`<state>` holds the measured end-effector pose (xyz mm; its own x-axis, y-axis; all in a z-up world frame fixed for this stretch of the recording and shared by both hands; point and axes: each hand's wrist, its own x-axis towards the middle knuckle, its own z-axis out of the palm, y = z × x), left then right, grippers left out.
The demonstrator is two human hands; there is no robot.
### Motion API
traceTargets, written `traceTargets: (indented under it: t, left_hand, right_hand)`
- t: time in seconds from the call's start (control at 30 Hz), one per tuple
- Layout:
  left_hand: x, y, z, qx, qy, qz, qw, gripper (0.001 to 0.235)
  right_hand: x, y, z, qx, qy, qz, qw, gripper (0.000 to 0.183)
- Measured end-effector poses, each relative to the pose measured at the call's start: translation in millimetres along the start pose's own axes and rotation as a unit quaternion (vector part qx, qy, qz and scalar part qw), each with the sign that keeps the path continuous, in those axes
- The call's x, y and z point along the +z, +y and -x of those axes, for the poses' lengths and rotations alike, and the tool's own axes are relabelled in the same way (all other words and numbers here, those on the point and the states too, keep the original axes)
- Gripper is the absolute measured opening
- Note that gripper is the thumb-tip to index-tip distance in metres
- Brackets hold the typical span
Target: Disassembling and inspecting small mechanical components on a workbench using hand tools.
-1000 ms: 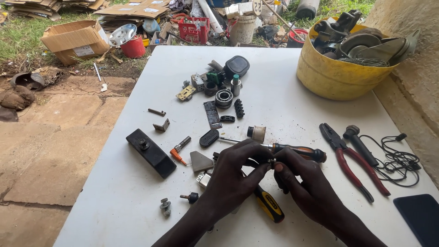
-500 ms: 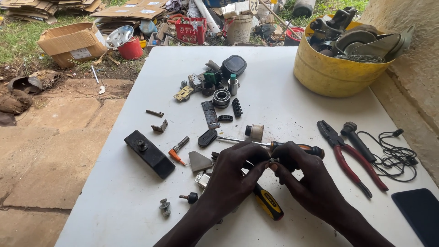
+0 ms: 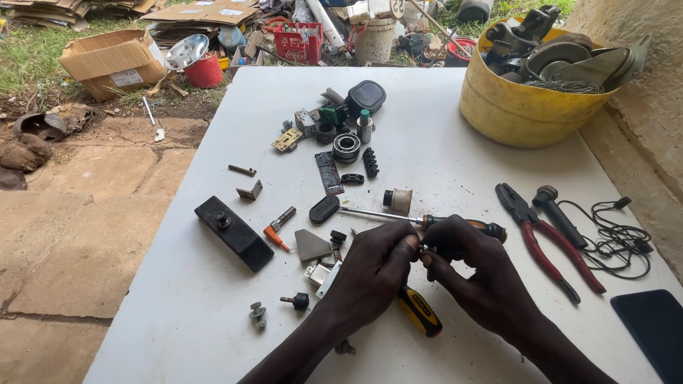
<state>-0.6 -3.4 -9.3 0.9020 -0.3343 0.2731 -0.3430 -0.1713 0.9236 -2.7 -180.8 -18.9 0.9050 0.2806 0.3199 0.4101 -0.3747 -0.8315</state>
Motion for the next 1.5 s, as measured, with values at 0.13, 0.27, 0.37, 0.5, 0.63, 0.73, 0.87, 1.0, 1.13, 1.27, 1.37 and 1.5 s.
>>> traceTargets:
  t: [0.13,0.27,0.37,0.5,0.63,0.73,0.87,1.0,1.13,1.27,1.37,1.5]
  left_hand:
    - [4.1,-1.1,0.9,-0.063,0.021,0.02,0.998,0.033]
    - [-3.5,3.4,0.3,0.043,0.015,-0.071,0.996,0.025]
    - [-4.8,2.9,-0.2,0.085,0.01,-0.093,0.992,0.012]
    - [-0.1,-1.3,0.0,0.076,0.031,-0.093,0.992,0.027]
    - [-4.1,2.2,0.8,0.007,0.027,-0.09,0.996,0.039]
    - [-5.5,1.9,-0.6,0.086,0.012,-0.126,0.988,0.016]
    - [0.7,-4.3,0.3,0.106,0.024,-0.131,0.985,0.02]
    - [0.1,-6.0,1.0,0.073,0.054,-0.17,0.981,0.037]
    - [-5.6,3.4,-0.5,0.093,-0.015,-0.118,0.989,0.009]
    - [-0.7,-6.2,-0.2,0.093,0.023,-0.153,0.983,0.024]
    - [-3.0,-4.9,0.0,0.087,0.043,-0.169,0.981,0.033]
    - [-9.4,4.3,-2.3,0.099,-0.01,-0.131,0.986,0.012]
  right_hand:
    - [1.1,-3.0,0.1,-0.071,0.01,0.036,0.997,0.009]
    - [1.6,2.5,0.8,-0.05,0.024,0.063,0.996,0.005]
    - [-0.4,4.7,-0.1,-0.034,0.026,0.053,0.998,0.007]
    - [2.3,3.2,1.2,-0.071,0.027,0.067,0.995,0.006]
    - [3.5,3.3,2.3,-0.074,0.033,0.082,0.993,0.007]
    - [2.0,7.3,1.4,-0.043,0.037,0.085,0.995,0.006]
    - [5.1,4.7,2.1,-0.061,0.042,0.085,0.994,0.009]
    - [5.2,1.9,3.4,-0.09,0.041,0.108,0.989,0.011]
    - [4.1,7.3,2.9,-0.064,0.053,0.093,0.992,0.009]
    - [6.1,6.6,3.9,-0.064,0.052,0.099,0.992,0.008]
    - [6.1,5.9,3.9,-0.064,0.055,0.094,0.992,0.009]
    - [1.4,9.7,2.5,-0.026,0.056,0.072,0.995,0.007]
